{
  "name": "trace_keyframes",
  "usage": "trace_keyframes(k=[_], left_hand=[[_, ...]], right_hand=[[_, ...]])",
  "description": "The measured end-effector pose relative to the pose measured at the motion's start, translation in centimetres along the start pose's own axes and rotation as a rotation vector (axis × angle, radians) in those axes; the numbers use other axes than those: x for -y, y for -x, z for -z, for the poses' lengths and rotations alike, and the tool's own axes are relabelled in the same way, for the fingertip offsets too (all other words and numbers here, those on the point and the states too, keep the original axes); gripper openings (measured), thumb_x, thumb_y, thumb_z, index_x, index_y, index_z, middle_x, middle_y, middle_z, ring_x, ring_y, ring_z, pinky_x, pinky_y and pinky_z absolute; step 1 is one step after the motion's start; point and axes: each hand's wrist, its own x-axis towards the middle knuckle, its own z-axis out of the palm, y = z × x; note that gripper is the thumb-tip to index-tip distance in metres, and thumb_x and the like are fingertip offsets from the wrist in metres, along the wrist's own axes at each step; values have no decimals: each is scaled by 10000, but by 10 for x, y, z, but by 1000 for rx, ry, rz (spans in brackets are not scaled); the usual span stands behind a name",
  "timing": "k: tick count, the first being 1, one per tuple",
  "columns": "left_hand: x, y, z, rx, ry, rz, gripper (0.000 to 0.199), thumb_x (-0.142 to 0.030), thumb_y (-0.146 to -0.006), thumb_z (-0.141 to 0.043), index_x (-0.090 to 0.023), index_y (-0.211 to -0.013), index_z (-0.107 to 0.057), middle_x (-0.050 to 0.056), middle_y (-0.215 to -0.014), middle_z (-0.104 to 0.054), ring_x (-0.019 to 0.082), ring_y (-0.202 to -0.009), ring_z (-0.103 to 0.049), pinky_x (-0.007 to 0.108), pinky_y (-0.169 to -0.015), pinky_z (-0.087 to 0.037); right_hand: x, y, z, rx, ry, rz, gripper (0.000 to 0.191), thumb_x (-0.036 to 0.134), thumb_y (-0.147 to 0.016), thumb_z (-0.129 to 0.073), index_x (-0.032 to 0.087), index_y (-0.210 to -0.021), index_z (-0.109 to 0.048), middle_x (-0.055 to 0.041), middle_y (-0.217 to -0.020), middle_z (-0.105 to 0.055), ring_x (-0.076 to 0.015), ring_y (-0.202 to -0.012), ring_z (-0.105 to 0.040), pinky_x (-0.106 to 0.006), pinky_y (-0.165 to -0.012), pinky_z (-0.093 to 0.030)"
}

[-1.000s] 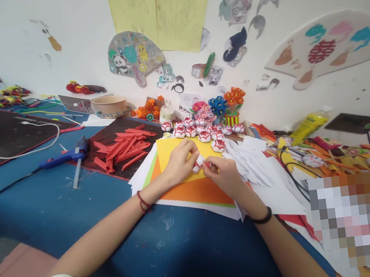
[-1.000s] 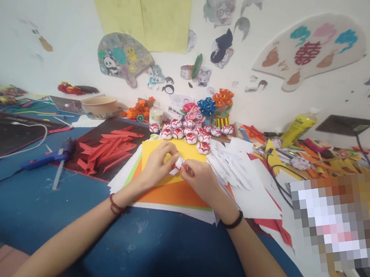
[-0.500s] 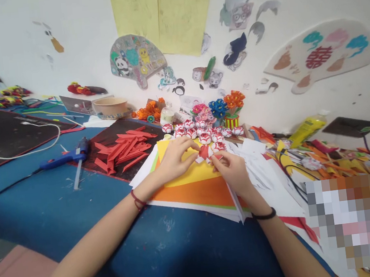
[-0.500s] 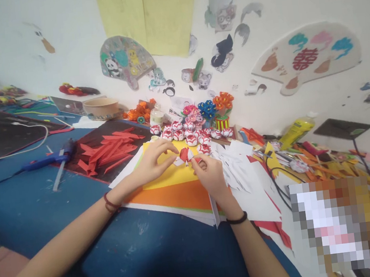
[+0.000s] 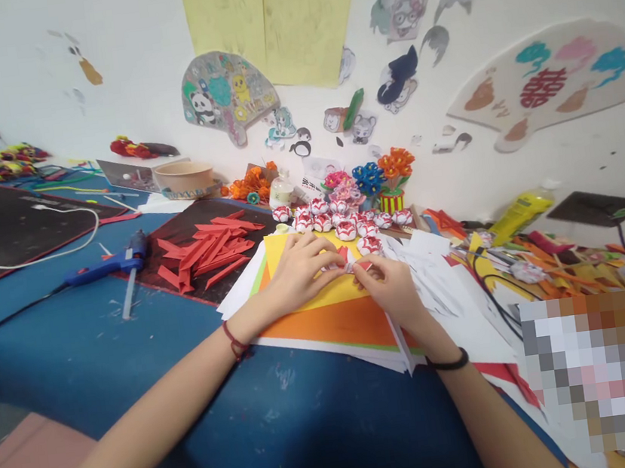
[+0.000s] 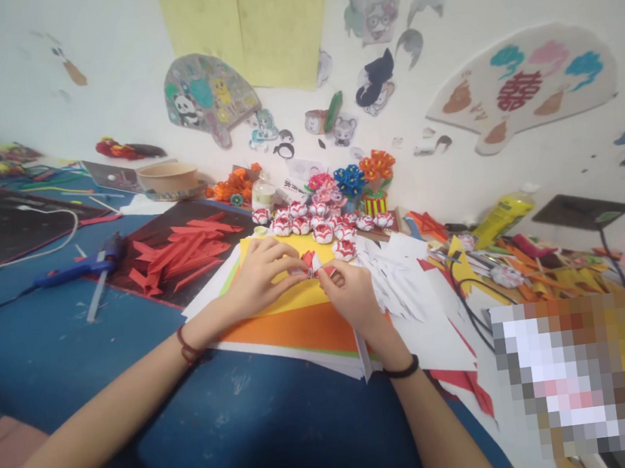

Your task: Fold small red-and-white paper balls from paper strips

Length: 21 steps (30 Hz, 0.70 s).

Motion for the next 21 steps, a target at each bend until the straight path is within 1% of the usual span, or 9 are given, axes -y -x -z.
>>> trace_keyframes(k=[6, 9, 11, 14, 16, 18, 19, 21], left_hand=[[-1, 0, 1, -2, -22, -16, 214, -353, -975, -505, -231, -977, -681, 29, -990, -655, 183, -936, -497, 356, -828, -299], [-5, 0, -2, -11, -39, 15, 204, -319, -977, -494, -212, -974, -668, 39, -988, -655, 186, -938, -508, 357, -832, -308], [-8, 1, -5, -51, -50, 79, 180, -288, -966, -498, -195, -977, -653, 45, -993, -653, 188, -940, -516, 355, -827, -316], [-12, 2, -11, -105, -61, 146, 143, -241, -943, -520, -196, -1011, -637, 28, -1004, -658, 179, -931, -524, 348, -810, -319], [-13, 2, -14, -125, -78, 154, 136, -239, -945, -519, -203, -994, -641, 10, -964, -667, 172, -898, -523, 347, -796, -313], [-12, 2, -15, -148, -91, 159, 150, -258, -957, -506, -200, -942, -645, 2, -908, -674, 168, -861, -517, 348, -782, -308], [-12, 2, -15, -158, -93, 158, 164, -267, -963, -501, -197, -922, -644, 3, -891, -676, 166, -849, -514, 348, -777, -306], [-11, 2, -15, -166, -99, 142, 178, -279, -968, -497, -195, -913, -644, 9, -880, -683, 165, -835, -511, 351, -772, -300]], right_hand=[[0, 0, 1, 7, -1, -8, 210, 366, -839, -589, 176, -806, -671, -35, -610, -697, -179, -526, -666, -268, -537, -522], [-1, 0, 0, -20, 33, 38, 204, 348, -853, -587, 172, -803, -675, -30, -605, -693, -165, -514, -654, -254, -531, -510], [-3, 1, -1, -79, 128, 146, 206, 334, -869, -581, 169, -796, -681, -29, -603, -683, -155, -510, -634, -249, -534, -490], [-6, 2, -2, -186, 311, 358, 209, 298, -892, -562, 167, -792, -689, -38, -645, -682, -142, -525, -595, -255, -557, -458], [-8, 2, -1, -204, 358, 429, 215, 284, -904, -548, 165, -799, -693, -48, -695, -695, -136, -536, -581, -258, -574, -450], [-7, 2, -1, -186, 338, 406, 221, 299, -905, -553, 164, -808, -699, -48, -705, -698, -135, -541, -580, -260, -584, -449], [-6, 2, -1, -168, 303, 355, 228, 318, -902, -560, 166, -812, -702, -42, -689, -695, -137, -537, -583, -259, -583, -451], [-3, 1, 0, -108, 188, 196, 262, 370, -902, -562, 170, -812, -705, -30, -655, -688, -142, -538, -599, -255, -578, -460]])
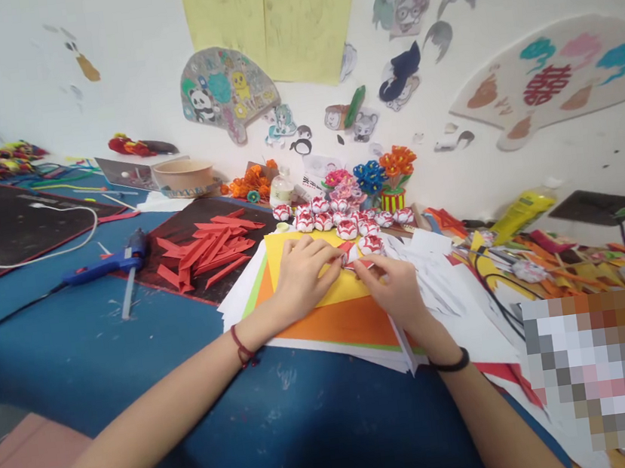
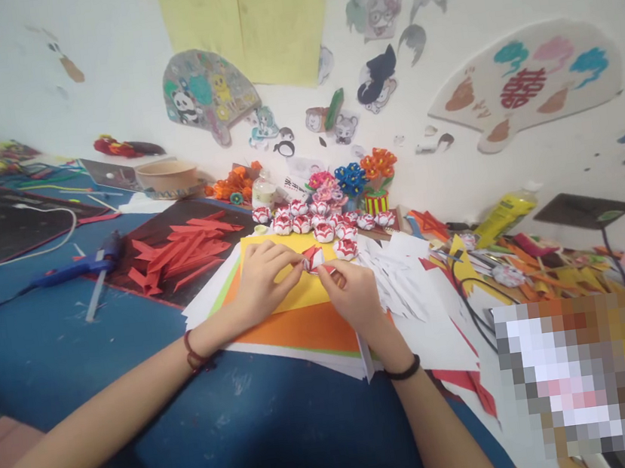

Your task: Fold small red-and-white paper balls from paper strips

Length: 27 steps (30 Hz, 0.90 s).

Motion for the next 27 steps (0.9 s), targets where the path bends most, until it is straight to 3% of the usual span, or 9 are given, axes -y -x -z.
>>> trace_keyframes(k=[2, 4, 7, 11, 16, 27], left_hand=[[0, 0, 0, -7, -20, -20, 177, -275, -968, -495, -193, -921, -645, 17, -872, -687, 166, -827, -513, 353, -770, -297], [-1, 1, -1, -30, -52, -28, 181, -266, -965, -494, -185, -897, -640, 21, -847, -684, 164, -806, -515, 351, -760, -298], [-2, 2, -3, -70, -93, -26, 214, -262, -965, -483, -175, -833, -625, 18, -792, -671, 154, -753, -512, 345, -736, -296], [-2, 4, -6, -77, -103, -42, 231, -269, -972, -468, -178, -831, -626, 18, -772, -664, 150, -727, -508, 344, -725, -292], [-1, 5, -7, -35, -94, -76, 234, -281, -984, -454, -176, -860, -623, 26, -797, -666, 154, -744, -512, 347, -723, -292], [2, 4, -7, 35, -3, -80, 242, -280, -1007, -428, -178, -922, -630, 23, -852, -677, 154, -804, -536, 346, -741, -298]], right_hand=[[2, -1, 1, 33, -94, -156, 297, 423, -896, -564, 173, -814, -701, -23, -638, -680, -147, -543, -609, -250, -558, -463], [5, -2, 3, -41, -72, -193, 290, 453, -860, -609, 176, -842, -692, -21, -663, -672, -149, -555, -593, -254, -549, -456], [7, -2, 4, -180, 74, 2, 242, 419, -822, -676, 185, -883, -672, -26, -739, -656, -157, -622, -568, -278, -602, -452], [6, -1, 4, -149, 100, 236, 169, 372, -883, -635, 206, -887, -662, -49, -849, -676, -189, -794, -600, -312, -721, -468], [-2, -1, 1, -106, 115, 271, 160, 362, -910, -611, 220, -870, -670, -38, -836, -698, -193, -790, -605, -318, -692, -460], [2, -2, 3, -142, 195, 406, 77, 209, -883, -594, 211, -899, -668, -45, -887, -719, -194, -821, -625, -324, -729, -473]])
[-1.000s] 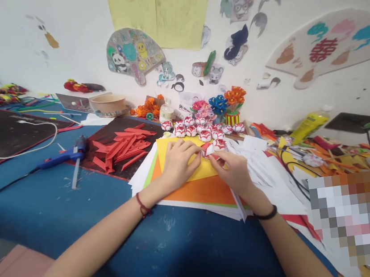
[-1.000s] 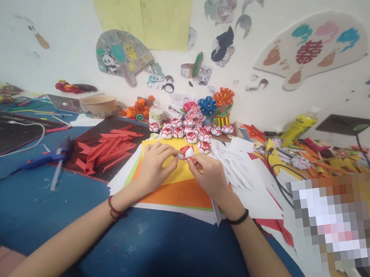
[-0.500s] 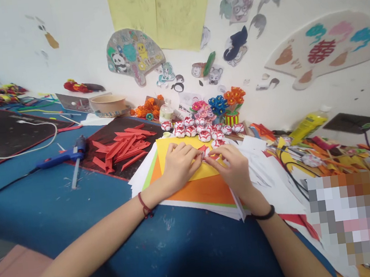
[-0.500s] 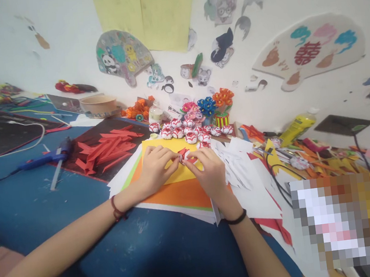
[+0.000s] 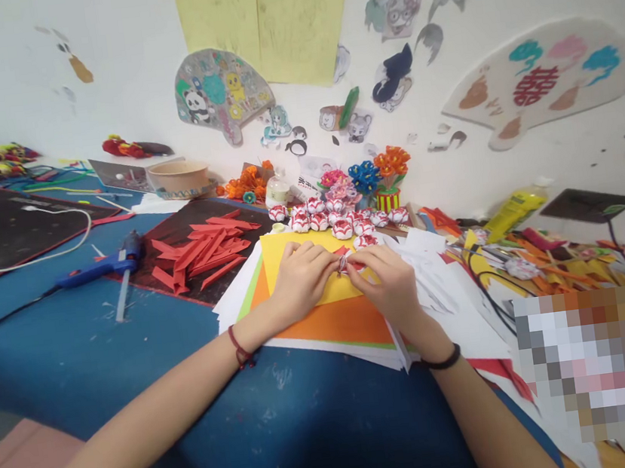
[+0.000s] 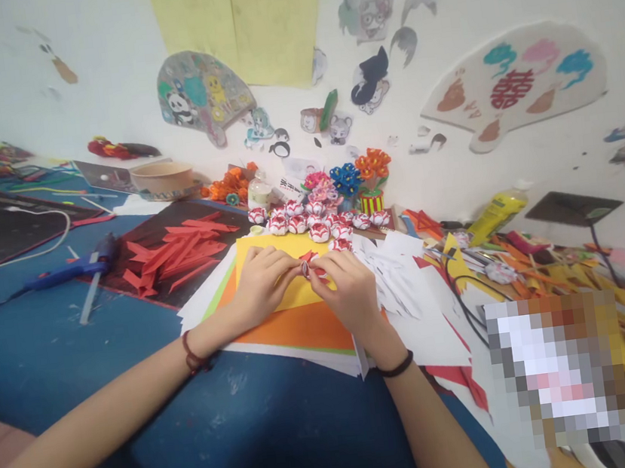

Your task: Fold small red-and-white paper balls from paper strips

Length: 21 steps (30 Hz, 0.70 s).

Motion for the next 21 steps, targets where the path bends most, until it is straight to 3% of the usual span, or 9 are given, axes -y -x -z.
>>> trace_keyframes(k=[8, 17, 21], left_hand=[[5, 0, -1, 29, 47, -18, 243, -264, -1012, -426, -214, -969, -660, 10, -882, -700, 151, -808, -538, 358, -743, -290], [-3, -2, -1, 5, -48, -61, 227, -279, -998, -430, -168, -1004, -628, 42, -876, -679, 165, -830, -557, 349, -748, -322], [-7, -3, -1, -13, -65, -45, 192, -253, -973, -454, -172, -945, -626, 33, -839, -665, 162, -796, -548, 346, -732, -320]], right_hand=[[0, 0, -1, -19, -29, 33, 114, 167, -891, -553, 213, -875, -656, -48, -879, -721, -192, -807, -632, -327, -719, -487], [11, 0, -2, -60, 5, -111, 90, 164, -852, -569, 213, -854, -644, -41, -832, -699, -205, -798, -603, -340, -718, -475], [13, 0, -2, -64, -25, -102, 99, 157, -854, -571, 214, -796, -629, -33, -771, -683, -200, -766, -587, -340, -696, -466]])
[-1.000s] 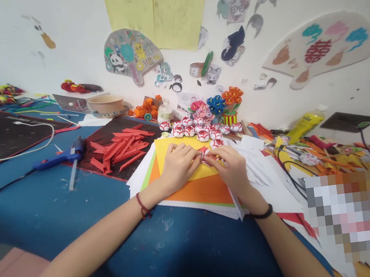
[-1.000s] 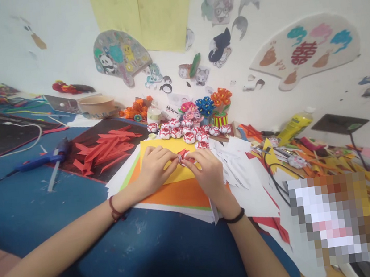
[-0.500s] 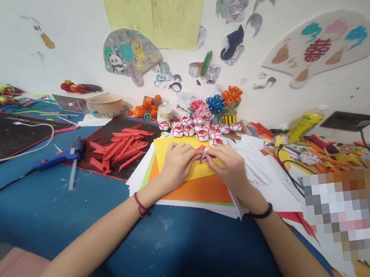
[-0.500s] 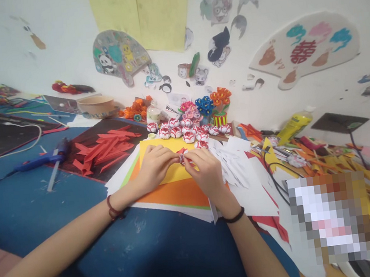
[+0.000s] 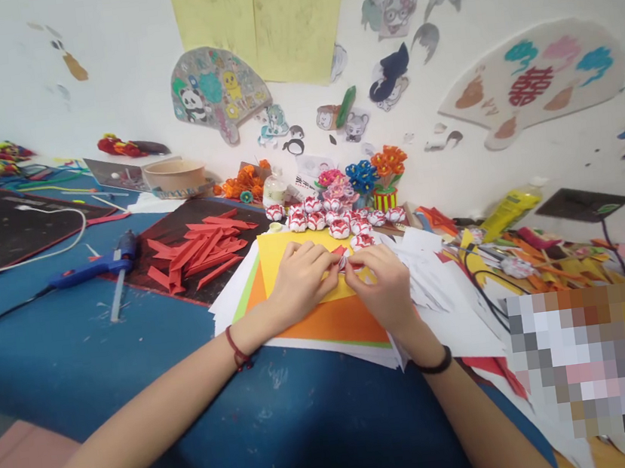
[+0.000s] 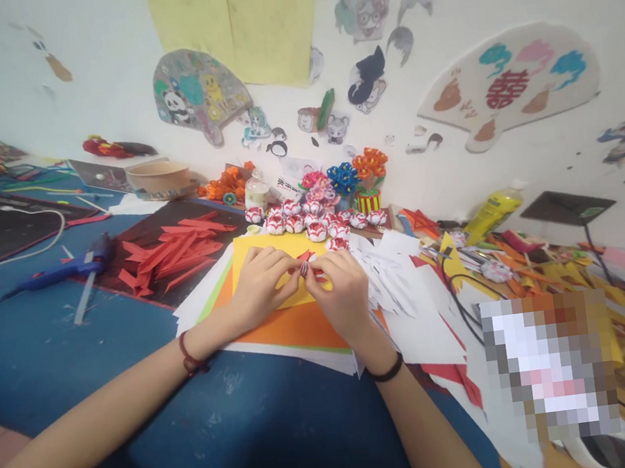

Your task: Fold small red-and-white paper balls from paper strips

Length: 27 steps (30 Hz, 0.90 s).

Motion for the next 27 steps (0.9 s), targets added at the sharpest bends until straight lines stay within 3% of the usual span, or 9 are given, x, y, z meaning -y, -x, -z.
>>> trace_keyframes(k=[8, 13, 20, 27], left_hand=[[-9, 1, 3, -30, -32, 68, 173, -263, -950, -469, -179, -882, -604, 34, -822, -653, 169, -774, -529, 349, -725, -300], [0, -1, 7, 31, -52, -53, 206, -239, -986, -418, -171, -981, -613, 43, -879, -668, 168, -825, -554, 350, -761, -315], [11, -4, 16, 148, 95, -73, 260, -314, -1012, -407, -174, -1051, -622, 52, -955, -671, 166, -885, -568, 336, -793, -330], [16, -4, 15, 150, 209, -58, 246, -304, -1010, -431, -192, -1008, -650, 31, -928, -682, 150, -865, -571, 320, -771, -309]], right_hand=[[4, -1, 2, -23, 29, 78, 153, 144, -851, -575, 221, -720, -592, -16, -691, -661, -191, -724, -556, -346, -682, -442], [6, -2, 2, -36, 24, 92, 167, 134, -854, -579, 224, -713, -578, -15, -671, -648, -194, -724, -564, -345, -676, -452], [5, -3, 3, -6, -31, 56, 164, 147, -866, -568, 225, -723, -585, -17, -687, -651, -191, -728, -559, -343, -691, -458], [2, -3, 4, -7, -50, 70, 142, 138, -856, -579, 219, -742, -603, -23, -706, -660, -191, -741, -552, -342, -708, -464]])
